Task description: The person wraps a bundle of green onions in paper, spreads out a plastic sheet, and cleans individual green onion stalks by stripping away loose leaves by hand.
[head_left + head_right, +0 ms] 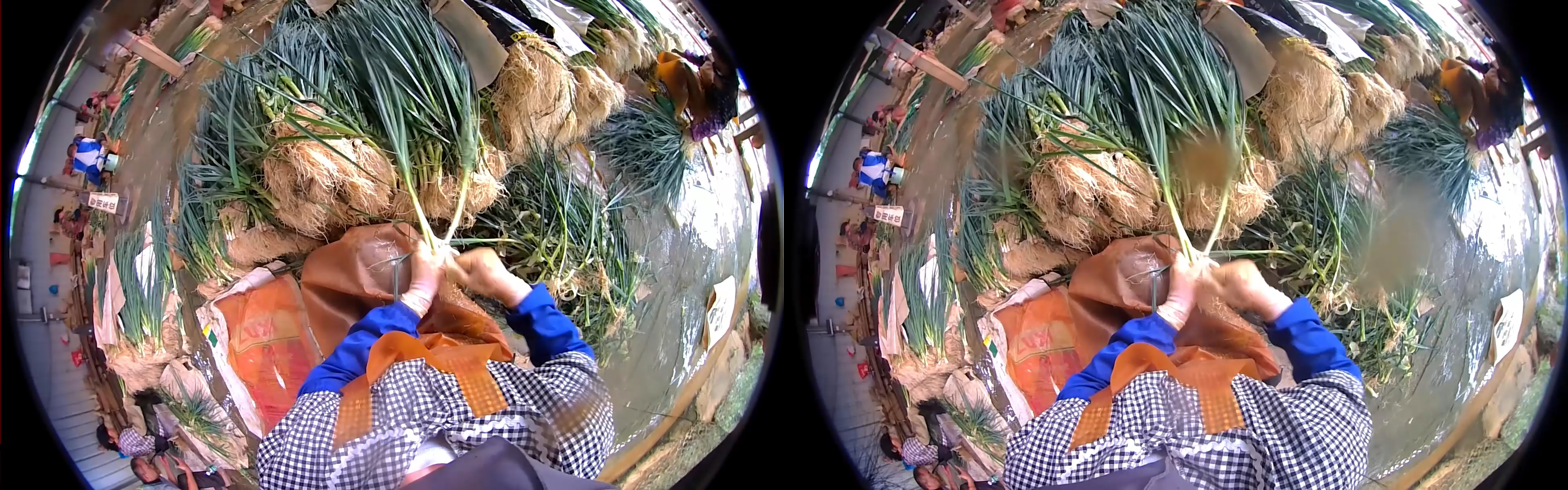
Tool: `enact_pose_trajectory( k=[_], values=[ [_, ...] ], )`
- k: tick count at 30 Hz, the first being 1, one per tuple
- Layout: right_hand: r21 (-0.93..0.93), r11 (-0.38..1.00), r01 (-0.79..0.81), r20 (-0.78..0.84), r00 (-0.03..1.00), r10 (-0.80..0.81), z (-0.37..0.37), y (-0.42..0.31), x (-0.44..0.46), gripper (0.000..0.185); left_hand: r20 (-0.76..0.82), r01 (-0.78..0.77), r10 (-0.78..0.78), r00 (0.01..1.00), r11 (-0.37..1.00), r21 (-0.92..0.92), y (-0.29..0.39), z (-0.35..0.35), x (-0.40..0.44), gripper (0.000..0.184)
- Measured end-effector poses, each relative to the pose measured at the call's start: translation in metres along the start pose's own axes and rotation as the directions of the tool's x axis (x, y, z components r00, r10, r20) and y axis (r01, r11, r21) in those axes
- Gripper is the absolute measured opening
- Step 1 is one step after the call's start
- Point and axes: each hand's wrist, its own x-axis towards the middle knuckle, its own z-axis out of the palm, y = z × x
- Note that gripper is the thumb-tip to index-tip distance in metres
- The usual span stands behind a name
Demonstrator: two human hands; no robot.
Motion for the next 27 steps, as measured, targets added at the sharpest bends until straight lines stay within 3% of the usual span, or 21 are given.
enact_pose_trajectory(
  k=[1, 2, 3, 5, 6, 7, 8, 9, 11, 13, 14, 15, 17, 19, 20, 21, 22, 23, 25, 26, 27],
  values=[
    [0.023, 0.999, -0.026, 0.193, 0.981, 0.021, -0.012, -0.013, -0.013, 0.027, 0.078, 0.237, -0.224, 0.972, 0.927, -0.291, 0.011, 0.001, 0.001, 0.018],
    [0.081, 0.996, -0.033, 0.317, 0.948, 0.005, -0.025, -0.019, -0.025, 0.027, 0.078, 0.222, -0.209, 0.975, 0.947, -0.234, 0.021, 0.001, 0.004, 0.014],
    [0.138, 0.989, -0.043, 0.427, 0.904, -0.02, -0.037, -0.015, -0.036, 0.027, 0.083, 0.208, -0.192, 0.978, 0.926, -0.316, 0.034, 0.004, 0.0, 0.022],
    [-0.455, 0.88, -0.135, 0.557, 0.728, 0.4, -0.008, 0.098, -0.042, 0.028, 0.397, 0.475, -0.314, 0.862, 0.775, -0.418, 0.041, -0.007, 0.01, 0.031],
    [-0.6, 0.77, -0.216, 0.358, 0.789, 0.5, -0.028, 0.089, -0.036, 0.028, 0.544, 0.593, -0.325, 0.773, 0.674, -0.441, 0.048, -0.013, 0.013, 0.038],
    [-0.706, 0.635, -0.314, 0.134, 0.821, 0.555, -0.05, 0.081, -0.023, 0.029, 0.709, 0.676, -0.223, 0.669, 0.578, -0.457, 0.056, -0.022, 0.014, 0.04],
    [-0.467, 0.779, -0.417, -0.096, 0.9, 0.425, -0.051, 0.097, -0.001, 0.031, 0.701, 0.64, -0.193, 0.687, 0.618, -0.456, 0.069, -0.025, 0.019, 0.037],
    [-0.184, 0.893, -0.412, -0.338, 0.879, 0.336, -0.047, 0.111, 0.019, 0.033, 0.689, 0.61, -0.178, 0.703, 0.649, -0.455, 0.079, -0.027, 0.015, 0.033],
    [-0.142, 0.888, -0.436, -0.471, 0.819, 0.327, -0.062, 0.101, 0.074, 0.042, 0.631, 0.409, 0.055, 0.774, 0.717, -0.565, 0.129, -0.025, 0.006, 0.016],
    [-0.317, 0.743, -0.589, -0.333, 0.803, 0.495, -0.063, 0.101, 0.125, 0.05, 0.418, 0.163, 0.178, 0.891, 0.733, -0.661, 0.132, -0.045, 0.013, 0.014],
    [-0.33, 0.748, -0.575, -0.32, 0.814, 0.484, -0.051, 0.101, 0.14, 0.051, 0.298, 0.076, 0.154, 0.942, 0.768, -0.636, 0.147, -0.045, 0.012, 0.014],
    [-0.345, 0.752, -0.562, -0.304, 0.825, 0.477, -0.042, 0.099, 0.152, 0.051, 0.343, 0.049, 0.254, 0.904, 0.737, -0.675, 0.162, -0.042, 0.011, 0.012],
    [-0.4, 0.827, -0.394, -0.277, 0.913, 0.3, -0.034, 0.11, 0.16, 0.034, 0.208, 0.039, 0.101, 0.973, 0.813, -0.58, 0.145, -0.056, 0.021, 0.011],
    [-0.015, 0.904, -0.428, -0.288, 0.867, 0.406, -0.057, 0.099, 0.15, 0.03, 0.086, -0.053, 0.1, 0.991, 0.899, -0.435, 0.11, -0.07, 0.036, 0.011],
    [0.275, 0.884, -0.377, -0.345, 0.82, 0.457, -0.066, 0.108, 0.137, 0.031, 0.139, 0.054, 0.047, 0.989, 0.767, -0.639, 0.114, -0.062, 0.028, 0.012],
    [0.56, 0.791, -0.246, -0.34, 0.802, 0.49, -0.084, 0.093, 0.11, 0.029, 0.138, 0.066, 0.03, 0.99, 0.762, -0.644, 0.107, -0.063, 0.026, 0.012],
    [0.691, 0.714, -0.113, -0.387, 0.776, 0.497, -0.096, 0.086, 0.088, 0.027, 0.134, 0.076, 0.01, 0.991, 0.781, -0.619, 0.097, -0.065, 0.024, 0.012],
    [0.671, 0.738, -0.066, -0.428, 0.779, 0.459, -0.109, 0.078, 0.062, 0.024, 0.138, 0.081, 0.002, 0.99, 0.799, -0.596, 0.09, -0.064, 0.028, 0.012],
    [0.546, 0.732, -0.408, -0.288, 0.729, 0.621, -0.133, 0.12, -0.016, 0.033, 0.138, 0.111, -0.028, 0.99, 0.753, -0.649, 0.076, -0.057, 0.033, 0.009],
    [0.298, 0.763, -0.574, -0.388, 0.657, 0.646, -0.132, 0.157, -0.042, 0.035, 0.122, 0.117, -0.044, 0.992, 0.707, -0.698, 0.072, -0.057, 0.037, 0.008],
    [-0.125, 0.669, -0.733, -0.529, 0.62, 0.58, -0.125, 0.191, -0.07, 0.036, 0.108, 0.122, -0.062, 0.992, 0.656, -0.745, 0.068, -0.055, 0.039, 0.01]
  ],
)
